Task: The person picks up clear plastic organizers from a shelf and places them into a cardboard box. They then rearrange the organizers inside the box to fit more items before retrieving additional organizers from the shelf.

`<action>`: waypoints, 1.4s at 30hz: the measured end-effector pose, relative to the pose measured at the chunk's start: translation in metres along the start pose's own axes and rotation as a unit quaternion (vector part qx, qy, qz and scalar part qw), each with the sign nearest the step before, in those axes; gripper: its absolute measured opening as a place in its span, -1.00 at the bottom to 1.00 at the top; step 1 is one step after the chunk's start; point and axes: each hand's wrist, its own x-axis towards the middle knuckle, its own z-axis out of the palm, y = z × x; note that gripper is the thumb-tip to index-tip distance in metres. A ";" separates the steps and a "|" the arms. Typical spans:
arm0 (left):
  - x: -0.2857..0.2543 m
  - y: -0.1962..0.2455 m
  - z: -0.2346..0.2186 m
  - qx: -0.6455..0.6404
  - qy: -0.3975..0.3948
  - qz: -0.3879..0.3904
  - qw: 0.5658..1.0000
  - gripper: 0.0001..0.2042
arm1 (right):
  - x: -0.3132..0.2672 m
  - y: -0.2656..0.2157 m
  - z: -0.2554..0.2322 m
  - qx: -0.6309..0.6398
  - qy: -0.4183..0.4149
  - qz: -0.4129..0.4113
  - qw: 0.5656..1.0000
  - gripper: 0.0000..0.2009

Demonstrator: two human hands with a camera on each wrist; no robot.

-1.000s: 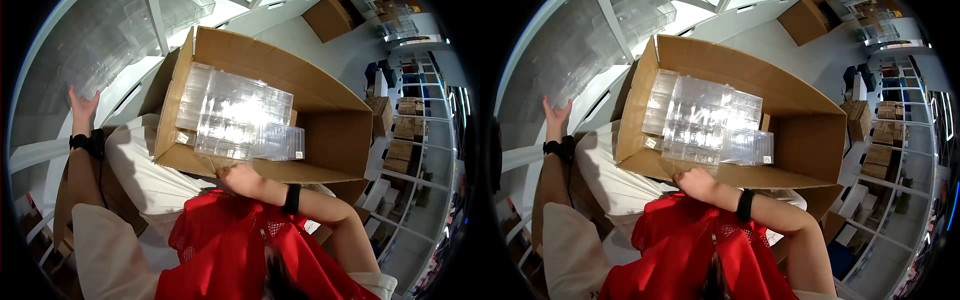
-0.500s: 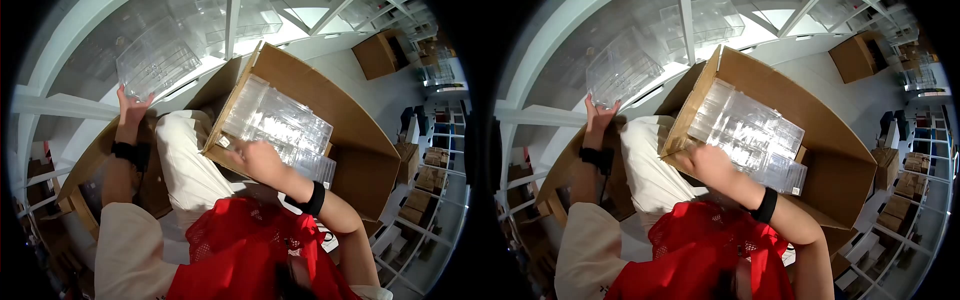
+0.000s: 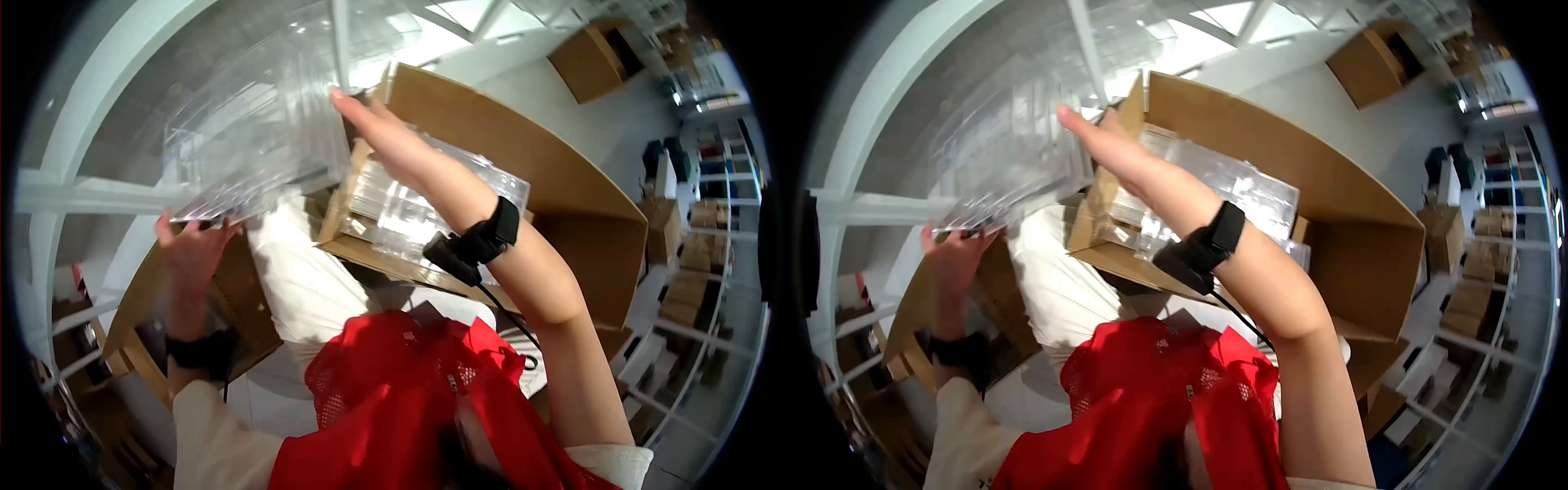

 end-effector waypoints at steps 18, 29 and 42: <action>0.070 0.000 -0.135 -0.667 -0.150 -0.173 0.709 -0.52 | -0.218 0.048 -0.081 0.361 0.028 -0.015 0.932 -0.08; 0.194 0.074 -0.229 -0.570 0.149 0.090 0.803 -0.42 | -0.297 0.123 -0.191 0.455 0.081 -0.014 0.887 -0.28; 0.342 0.296 -0.303 -0.852 -0.206 0.283 0.389 -0.43 | -0.360 0.202 -0.401 0.140 0.440 0.033 0.886 -0.50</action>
